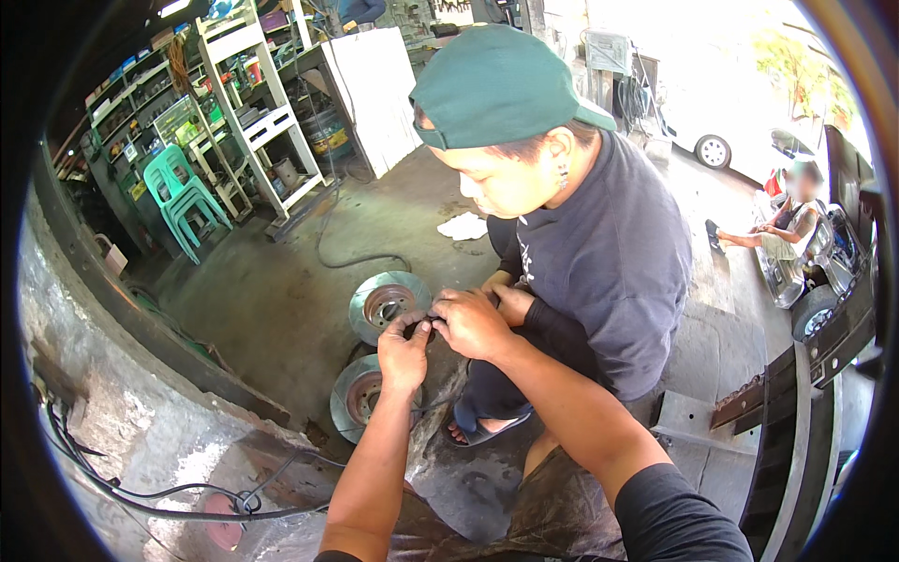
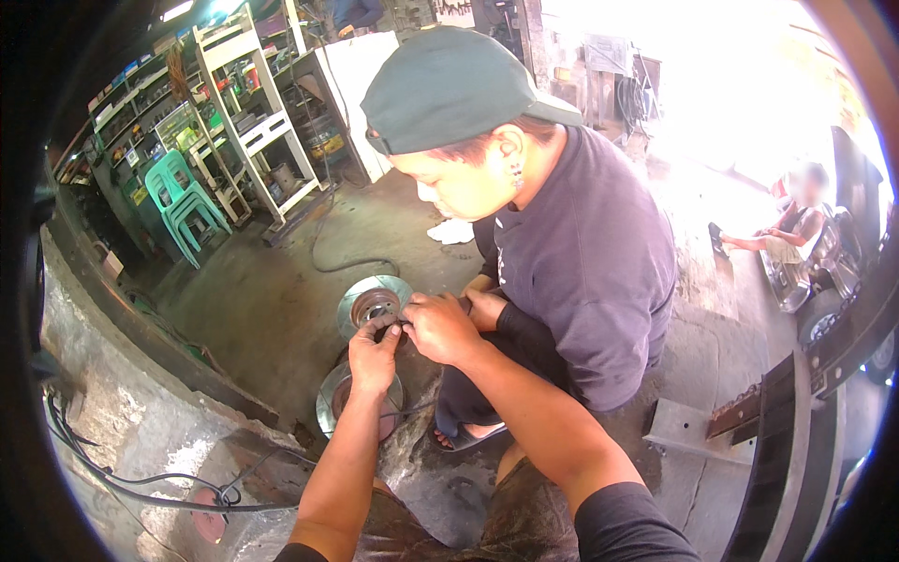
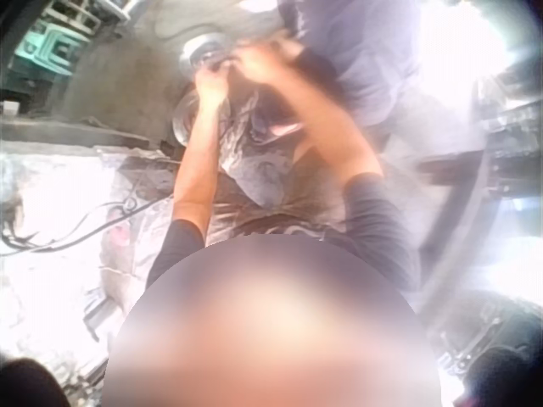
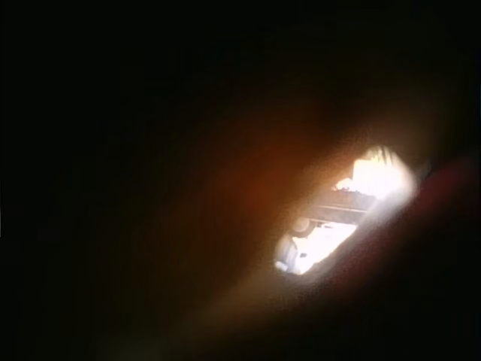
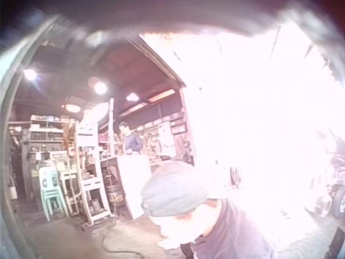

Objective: The person uses a handheld angle grinder to smooth the surface of a brake disc. They hold the disc steady with one hand while operating the tool with the other, moving the grinder across the disc face. The person then sets the disc aside and picks up another disc to continue the process.

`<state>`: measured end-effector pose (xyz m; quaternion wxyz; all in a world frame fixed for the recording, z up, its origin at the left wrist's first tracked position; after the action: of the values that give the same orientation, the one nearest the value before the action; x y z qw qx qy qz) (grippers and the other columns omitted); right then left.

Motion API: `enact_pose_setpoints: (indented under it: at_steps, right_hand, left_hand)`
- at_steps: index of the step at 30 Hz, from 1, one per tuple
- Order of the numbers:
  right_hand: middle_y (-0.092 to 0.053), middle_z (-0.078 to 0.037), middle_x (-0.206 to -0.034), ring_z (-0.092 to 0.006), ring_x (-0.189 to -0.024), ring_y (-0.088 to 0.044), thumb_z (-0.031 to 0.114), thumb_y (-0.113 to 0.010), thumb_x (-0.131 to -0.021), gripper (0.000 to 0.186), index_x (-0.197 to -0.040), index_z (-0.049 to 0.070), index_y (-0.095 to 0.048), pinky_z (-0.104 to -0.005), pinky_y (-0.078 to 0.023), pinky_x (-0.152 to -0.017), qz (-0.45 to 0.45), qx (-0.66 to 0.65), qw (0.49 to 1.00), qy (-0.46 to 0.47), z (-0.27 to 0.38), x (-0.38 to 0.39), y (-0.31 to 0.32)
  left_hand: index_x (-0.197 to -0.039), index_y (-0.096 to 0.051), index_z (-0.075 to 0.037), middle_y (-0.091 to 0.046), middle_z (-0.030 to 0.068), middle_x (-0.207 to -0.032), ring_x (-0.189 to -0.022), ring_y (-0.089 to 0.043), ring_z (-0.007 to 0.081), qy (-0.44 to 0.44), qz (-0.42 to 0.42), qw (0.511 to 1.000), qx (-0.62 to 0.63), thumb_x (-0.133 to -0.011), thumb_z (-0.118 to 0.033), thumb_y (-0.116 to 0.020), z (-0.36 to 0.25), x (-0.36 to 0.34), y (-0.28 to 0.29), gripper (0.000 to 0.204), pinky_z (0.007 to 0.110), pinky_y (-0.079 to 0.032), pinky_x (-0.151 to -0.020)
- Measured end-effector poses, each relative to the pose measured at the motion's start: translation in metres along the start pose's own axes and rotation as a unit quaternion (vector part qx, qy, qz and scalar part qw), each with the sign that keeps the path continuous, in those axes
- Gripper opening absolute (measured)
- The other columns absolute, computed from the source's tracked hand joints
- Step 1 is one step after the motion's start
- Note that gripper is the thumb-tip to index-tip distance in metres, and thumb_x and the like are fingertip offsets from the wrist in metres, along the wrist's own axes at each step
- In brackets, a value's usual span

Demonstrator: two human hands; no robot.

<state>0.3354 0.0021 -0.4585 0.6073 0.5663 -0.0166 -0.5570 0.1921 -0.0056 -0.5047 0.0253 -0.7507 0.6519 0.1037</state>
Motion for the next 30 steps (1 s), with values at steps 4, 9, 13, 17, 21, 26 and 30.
enact_pose_setpoints:
  at_steps: [4, 9, 13, 17, 21, 26, 30]
  right_hand:
    - [-0.071, -0.015, -0.103, -0.0392, -0.097, -0.071, 0.017, -0.077, -0.086, 0.027, -0.108, 0.004, -0.070, -0.0535, -0.051, -0.088, 0.010, 0.021, 0.999, -0.043, -0.002, -0.003, -0.002]
    - [-0.071, -0.014, -0.103, -0.0383, -0.098, -0.071, 0.019, -0.074, -0.088, 0.021, -0.105, 0.006, -0.073, -0.0533, -0.051, -0.088, -0.002, -0.018, 1.000, 0.003, 0.003, 0.002, 0.004]
    - [-0.071, -0.015, -0.104, -0.0380, -0.099, -0.071, 0.020, -0.073, -0.089, 0.018, -0.100, 0.006, -0.073, -0.0530, -0.051, -0.088, 0.018, -0.020, 1.000, 0.000, -0.001, 0.002, -0.004]
    - [-0.071, -0.015, -0.103, -0.0386, -0.097, -0.070, 0.020, -0.073, -0.089, 0.017, -0.099, 0.006, -0.073, -0.0533, -0.051, -0.087, 0.002, 0.000, 1.000, -0.010, -0.004, -0.001, -0.006]
    - [-0.071, -0.016, -0.105, -0.0394, -0.097, -0.071, 0.019, -0.074, -0.088, 0.018, -0.098, 0.005, -0.071, -0.0538, -0.051, -0.087, -0.002, 0.013, 0.999, -0.030, -0.002, -0.002, -0.003]
    - [-0.071, -0.017, -0.106, -0.0405, -0.097, -0.070, 0.015, -0.075, -0.086, 0.024, -0.104, 0.003, -0.067, -0.0537, -0.051, -0.087, 0.003, -0.027, 1.000, 0.013, -0.001, 0.002, -0.005]
    - [-0.071, -0.017, -0.106, -0.0405, -0.097, -0.071, 0.017, -0.075, -0.086, 0.023, -0.103, 0.003, -0.069, -0.0535, -0.051, -0.088, 0.005, -0.014, 1.000, -0.026, -0.003, -0.002, -0.004]
  left_hand:
    - [-0.116, -0.073, 0.006, -0.077, 0.0089, -0.103, -0.094, -0.069, 0.0152, -0.040, -0.014, 0.999, -0.032, -0.103, -0.005, -0.069, -0.009, 0.002, 0.000, 0.018, 0.031, -0.056, -0.086]
    - [-0.114, -0.071, 0.006, -0.078, 0.0160, -0.102, -0.095, -0.073, 0.0201, -0.077, -0.024, 0.987, -0.140, -0.103, -0.003, -0.064, -0.036, 0.013, -0.004, 0.016, 0.036, -0.057, -0.088]
    - [-0.113, -0.071, 0.005, -0.078, 0.0175, -0.102, -0.093, -0.073, 0.0233, -0.084, -0.041, 0.986, -0.138, -0.102, -0.005, -0.065, -0.028, 0.011, -0.002, 0.016, 0.038, -0.056, -0.087]
    - [-0.113, -0.071, 0.005, -0.077, 0.0188, -0.100, -0.092, -0.073, 0.0253, -0.099, -0.062, 0.979, -0.167, -0.102, -0.006, -0.065, -0.029, 0.012, -0.001, 0.017, 0.039, -0.056, -0.086]
    - [-0.113, -0.071, 0.005, -0.077, 0.0194, -0.100, -0.091, -0.073, 0.0258, -0.099, -0.070, 0.979, -0.165, -0.102, -0.007, -0.066, -0.030, 0.013, 0.000, 0.017, 0.040, -0.056, -0.086]
    - [-0.113, -0.070, 0.006, -0.077, 0.0194, -0.100, -0.091, -0.073, 0.0255, -0.090, -0.060, 0.983, -0.147, -0.103, -0.008, -0.066, -0.021, 0.011, 0.001, 0.017, 0.040, -0.056, -0.085]
    - [-0.113, -0.070, 0.006, -0.076, 0.0190, -0.099, -0.091, -0.073, 0.0250, -0.069, -0.066, 0.987, -0.133, -0.102, -0.008, -0.066, -0.012, 0.007, 0.005, 0.017, 0.039, -0.056, -0.085]
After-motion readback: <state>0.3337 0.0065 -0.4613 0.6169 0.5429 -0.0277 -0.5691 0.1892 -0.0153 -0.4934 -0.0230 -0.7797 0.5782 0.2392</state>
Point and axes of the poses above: each hand's wrist, its own x-axis away from the middle knuckle, its own y-axis out of the back of the hand, z = x × y, the point moved 10 cm from there along -x, towards the middle knuckle
